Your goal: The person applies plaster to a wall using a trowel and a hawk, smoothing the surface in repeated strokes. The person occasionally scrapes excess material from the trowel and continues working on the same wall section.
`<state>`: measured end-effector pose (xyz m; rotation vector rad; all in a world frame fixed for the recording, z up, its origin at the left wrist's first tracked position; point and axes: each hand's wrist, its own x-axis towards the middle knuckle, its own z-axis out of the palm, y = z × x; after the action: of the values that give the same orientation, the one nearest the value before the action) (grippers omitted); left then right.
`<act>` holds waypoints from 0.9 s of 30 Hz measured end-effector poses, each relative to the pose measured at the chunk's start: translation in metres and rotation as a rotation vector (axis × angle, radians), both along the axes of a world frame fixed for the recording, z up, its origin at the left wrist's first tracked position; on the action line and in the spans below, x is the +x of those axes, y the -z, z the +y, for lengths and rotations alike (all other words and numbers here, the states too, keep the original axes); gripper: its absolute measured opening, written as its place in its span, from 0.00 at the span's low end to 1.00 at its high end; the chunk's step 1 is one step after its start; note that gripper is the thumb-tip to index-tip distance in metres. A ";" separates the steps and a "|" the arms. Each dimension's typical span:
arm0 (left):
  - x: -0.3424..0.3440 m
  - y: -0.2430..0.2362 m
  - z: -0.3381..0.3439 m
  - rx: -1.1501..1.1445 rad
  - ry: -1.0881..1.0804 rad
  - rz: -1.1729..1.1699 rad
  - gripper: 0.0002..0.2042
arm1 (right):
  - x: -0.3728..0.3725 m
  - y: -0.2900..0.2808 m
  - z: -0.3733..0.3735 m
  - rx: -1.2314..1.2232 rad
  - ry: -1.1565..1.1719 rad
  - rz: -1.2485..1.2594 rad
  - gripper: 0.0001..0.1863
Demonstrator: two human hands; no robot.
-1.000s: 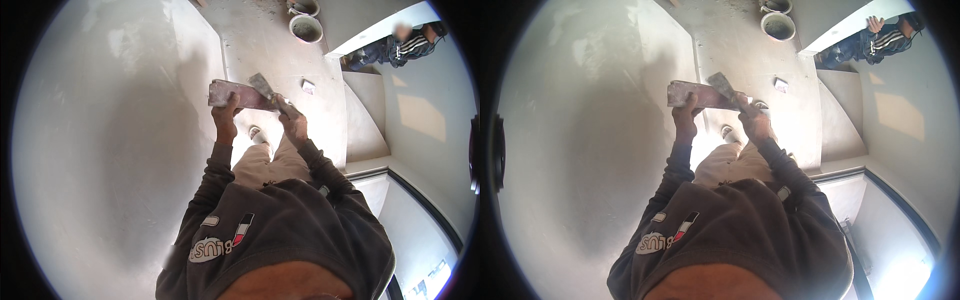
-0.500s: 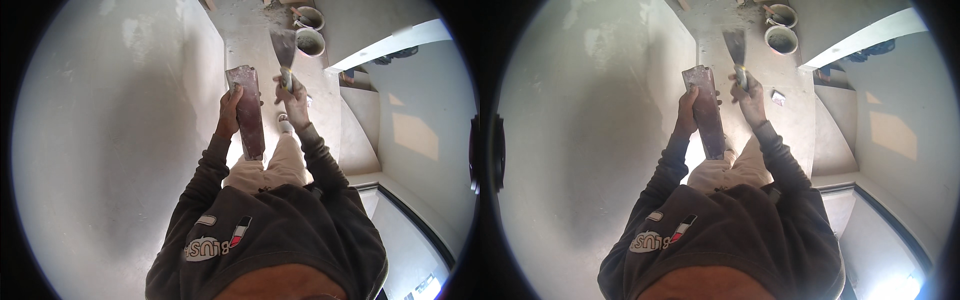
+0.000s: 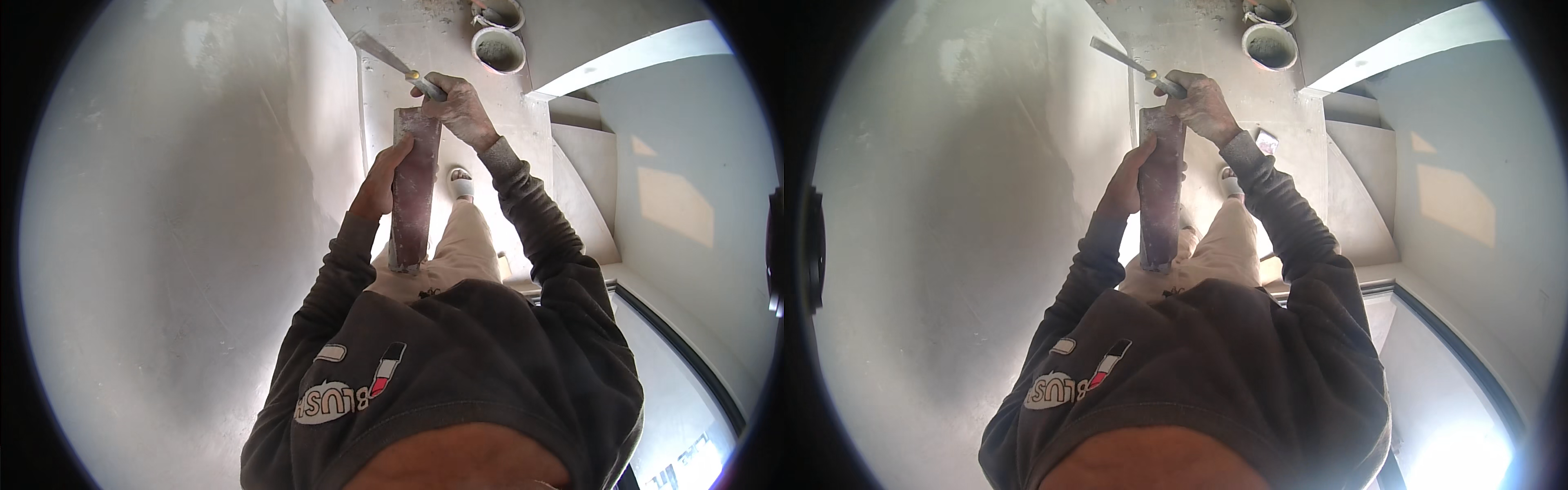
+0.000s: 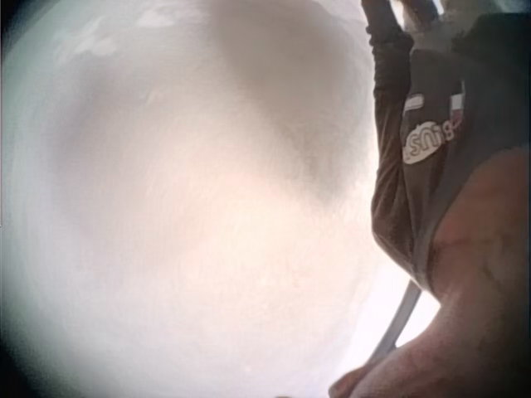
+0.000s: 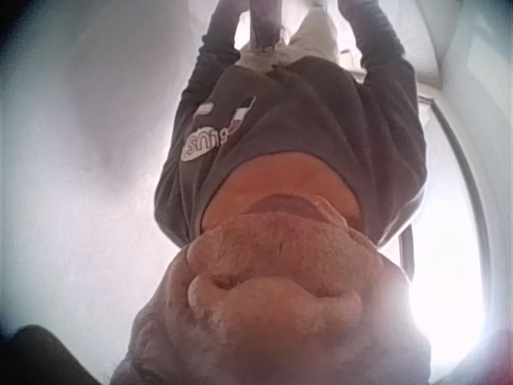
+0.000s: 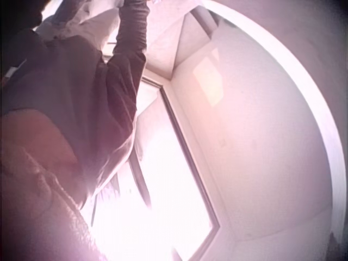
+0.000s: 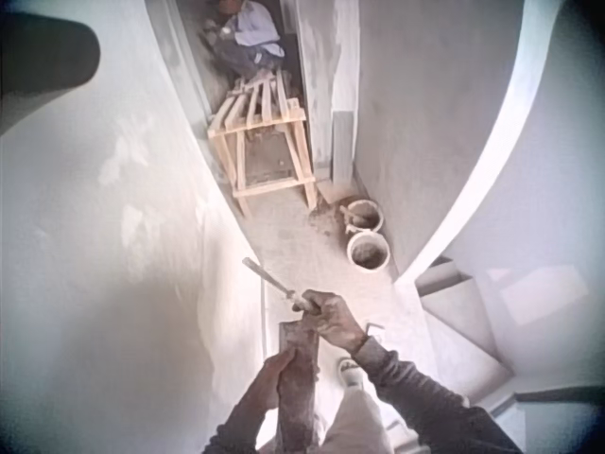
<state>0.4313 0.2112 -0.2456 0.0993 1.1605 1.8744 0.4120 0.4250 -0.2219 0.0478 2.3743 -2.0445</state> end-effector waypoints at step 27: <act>-0.003 0.018 -0.015 0.150 -0.156 -0.401 0.26 | 0.009 0.044 -0.030 0.499 0.435 0.133 0.13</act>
<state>0.4285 0.1962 -0.2641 -0.2804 0.7701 2.0006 0.4213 0.3951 -0.2659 0.4824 3.1246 -1.5490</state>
